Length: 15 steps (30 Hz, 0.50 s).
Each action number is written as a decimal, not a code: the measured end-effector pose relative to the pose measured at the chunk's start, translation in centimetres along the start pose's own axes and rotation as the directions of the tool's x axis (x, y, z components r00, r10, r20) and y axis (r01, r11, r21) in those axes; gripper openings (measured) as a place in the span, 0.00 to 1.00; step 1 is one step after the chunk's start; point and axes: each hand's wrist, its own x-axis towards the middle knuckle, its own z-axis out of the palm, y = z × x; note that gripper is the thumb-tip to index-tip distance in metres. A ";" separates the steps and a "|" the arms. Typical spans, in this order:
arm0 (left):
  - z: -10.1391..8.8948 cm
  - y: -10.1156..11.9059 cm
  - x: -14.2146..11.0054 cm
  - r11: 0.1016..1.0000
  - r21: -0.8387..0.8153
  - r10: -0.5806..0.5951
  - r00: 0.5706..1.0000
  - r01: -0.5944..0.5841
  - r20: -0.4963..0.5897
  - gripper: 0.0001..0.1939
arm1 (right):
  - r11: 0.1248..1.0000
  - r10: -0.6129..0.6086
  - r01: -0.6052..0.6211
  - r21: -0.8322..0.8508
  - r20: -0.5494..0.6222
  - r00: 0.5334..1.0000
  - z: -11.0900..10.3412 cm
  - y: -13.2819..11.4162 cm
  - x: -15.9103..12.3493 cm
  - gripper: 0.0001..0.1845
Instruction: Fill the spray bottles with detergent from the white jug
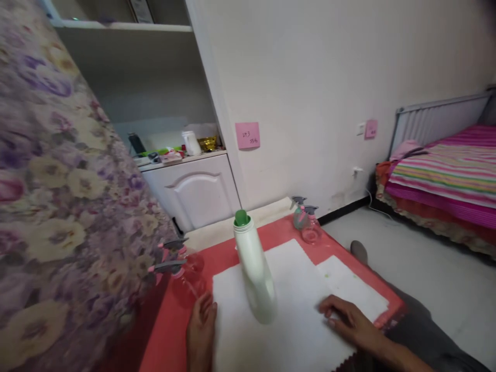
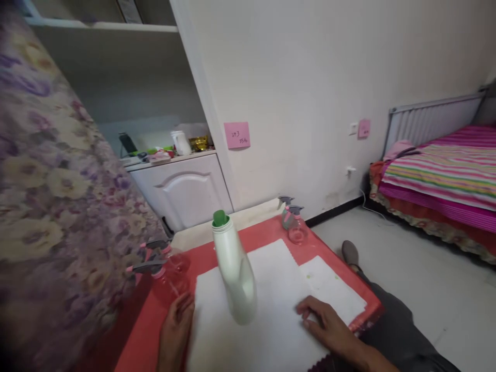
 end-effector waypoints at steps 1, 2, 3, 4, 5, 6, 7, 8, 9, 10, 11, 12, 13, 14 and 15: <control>0.5 0.2 -0.3 0.999 -0.034 -0.014 0.996 0.017 0.086 0.27 | 0.999 0.020 -0.020 0.024 0.001 1.000 -0.4 -0.2 0.3 0.17; 1.0 0.4 -0.7 0.997 -0.063 -0.028 0.986 0.038 0.162 0.29 | 0.997 0.047 -0.046 0.056 -0.008 0.999 -0.9 -0.4 0.7 0.17; 1.5 0.5 -0.9 0.995 -0.087 -0.037 0.972 0.059 0.230 0.31 | 0.994 0.075 -0.072 0.087 -0.028 0.997 -1.5 -0.5 1.2 0.16; 2.0 0.6 -1.2 0.992 -0.104 -0.042 0.957 0.075 0.287 0.32 | 0.989 0.099 -0.092 0.118 -0.053 0.994 -2.2 -0.5 1.8 0.17; 2.4 0.7 -1.4 0.990 -0.115 -0.044 0.942 0.087 0.334 0.33 | 0.983 0.117 -0.103 0.149 -0.087 0.989 -3.0 -0.4 2.5 0.18; 2.8 0.8 -1.5 0.988 -0.122 -0.047 0.927 0.099 0.373 0.34 | 0.982 0.121 -0.102 0.160 -0.120 0.985 -3.9 -0.2 3.4 0.19; 3.2 0.8 -1.6 0.986 -0.124 -0.053 0.914 0.112 0.402 0.34 | 0.982 0.124 -0.099 0.163 -0.149 0.981 -4.8 0.1 4.3 0.20; 3.5 0.9 -1.6 0.985 -0.124 -0.058 0.901 0.122 0.429 0.34 | 0.980 0.136 -0.102 0.173 -0.196 0.971 -5.7 0.4 5.3 0.21; 3.7 1.0 -1.7 0.984 -0.121 -0.062 0.889 0.130 0.454 0.35 | 0.977 0.151 -0.106 0.185 -0.252 0.956 -6.5 0.7 6.3 0.23; 3.9 1.0 -1.7 0.984 -0.114 -0.065 0.877 0.135 0.477 0.35 | 0.975 0.166 -0.113 0.190 -0.297 0.940 -7.3 1.2 7.4 0.25; 4.1 1.0 -1.8 0.985 -0.108 -0.064 0.868 0.134 0.493 0.35 | 0.976 0.175 -0.120 0.184 -0.322 0.930 -8.0 1.6 8.5 0.27; 4.2 1.0 -1.8 0.986 -0.101 -0.063 0.862 0.131 0.503 0.34 | 0.976 0.181 -0.126 0.179 -0.342 0.922 -8.6 2.1 9.6 0.29; 4.4 1.0 -1.9 0.987 -0.095 -0.064 0.857 0.130 0.511 0.34 | 0.976 0.189 -0.134 0.172 -0.356 0.915 -9.0 2.7 10.6 0.32; 4.5 1.0 -2.0 0.987 -0.090 -0.067 0.856 0.132 0.513 0.34 | 0.976 0.197 -0.145 0.163 -0.372 0.907 -9.3 3.3 11.6 0.34; 4.5 0.9 -2.0 0.987 -0.086 -0.073 0.859 0.134 0.507 0.34 | 0.976 0.206 -0.157 0.154 -0.391 0.897 -9.5 4.0 12.7 0.38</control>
